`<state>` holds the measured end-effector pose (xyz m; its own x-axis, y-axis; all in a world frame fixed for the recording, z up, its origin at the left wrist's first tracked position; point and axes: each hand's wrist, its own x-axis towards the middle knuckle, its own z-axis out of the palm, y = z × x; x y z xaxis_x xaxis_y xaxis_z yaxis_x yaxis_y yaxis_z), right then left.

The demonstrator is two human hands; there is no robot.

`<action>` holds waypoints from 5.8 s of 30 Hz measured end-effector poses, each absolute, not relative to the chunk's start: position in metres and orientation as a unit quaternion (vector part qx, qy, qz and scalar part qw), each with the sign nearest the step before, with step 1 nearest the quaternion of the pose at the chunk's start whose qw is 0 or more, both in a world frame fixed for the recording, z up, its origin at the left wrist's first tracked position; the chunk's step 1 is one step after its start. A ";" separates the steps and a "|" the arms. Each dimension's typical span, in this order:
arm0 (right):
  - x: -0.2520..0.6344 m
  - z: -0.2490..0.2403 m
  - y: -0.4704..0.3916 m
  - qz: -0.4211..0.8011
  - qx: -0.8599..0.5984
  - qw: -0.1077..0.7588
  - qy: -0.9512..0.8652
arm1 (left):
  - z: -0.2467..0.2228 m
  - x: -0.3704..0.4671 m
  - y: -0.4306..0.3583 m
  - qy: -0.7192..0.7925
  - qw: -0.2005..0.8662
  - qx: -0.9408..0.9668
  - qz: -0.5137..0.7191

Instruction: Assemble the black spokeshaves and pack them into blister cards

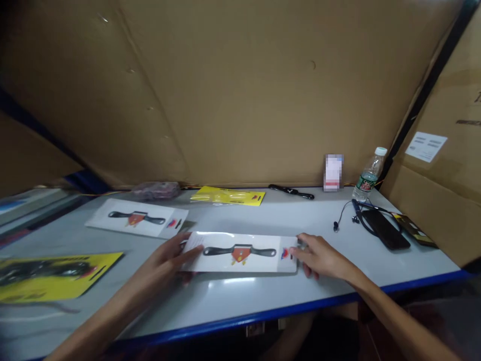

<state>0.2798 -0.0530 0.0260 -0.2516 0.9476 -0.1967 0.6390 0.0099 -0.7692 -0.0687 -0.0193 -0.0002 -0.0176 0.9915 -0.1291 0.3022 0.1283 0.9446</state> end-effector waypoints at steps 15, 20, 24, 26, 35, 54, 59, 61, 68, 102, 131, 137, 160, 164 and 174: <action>0.257 -0.001 0.073 -0.124 -0.677 0.044 -0.724 | -0.024 -0.050 0.021 0.365 -0.043 0.917 0.153; 0.248 0.008 0.065 -0.122 -0.619 0.110 -0.768 | -0.019 -0.051 0.017 0.364 0.005 0.916 0.169; 0.201 0.029 0.088 -0.033 -0.496 0.122 -0.859 | -0.011 -0.050 0.015 0.365 0.055 0.918 0.145; 0.167 0.035 0.109 0.000 -0.459 0.121 -0.880 | -0.009 -0.050 0.016 0.358 0.067 0.920 0.147; 0.133 0.025 0.122 -0.039 -0.439 0.044 -0.897 | -0.020 -0.061 0.022 0.347 0.056 0.912 0.212; 0.270 0.048 0.034 0.119 -0.628 0.015 -0.769 | -0.012 -0.073 0.039 0.349 -0.005 0.917 0.196; 0.284 0.041 0.052 0.152 -0.633 0.028 -0.759 | -0.009 -0.068 0.038 0.369 0.002 0.912 0.182; 0.288 0.041 0.056 0.150 -0.633 0.047 -0.758 | -0.008 -0.064 0.035 0.374 0.001 0.912 0.171; 0.292 0.040 0.063 0.128 -0.653 0.054 -0.745 | -0.008 -0.050 0.041 0.369 -0.014 0.916 0.160; 0.295 0.043 0.064 0.130 -0.686 0.034 -0.715 | -0.011 -0.028 0.102 0.464 -0.100 0.848 0.234; 0.282 0.027 0.072 -0.051 -0.663 0.174 -0.726 | 0.011 0.001 0.062 0.345 0.663 0.446 0.492; 0.280 0.022 0.103 -0.028 -0.699 0.122 -0.704 | 0.012 -0.001 0.063 0.329 0.682 0.409 0.510; 0.285 0.049 0.059 0.480 -0.514 0.464 -0.539 | 0.020 -0.004 0.056 0.267 0.732 0.368 0.507; 0.235 0.029 0.046 0.487 -0.491 0.477 -0.542 | 0.032 0.005 0.056 0.266 0.757 0.269 0.532; 0.208 0.003 0.032 0.383 -0.479 0.520 -0.595 | 0.029 0.065 0.053 0.211 0.797 0.244 0.510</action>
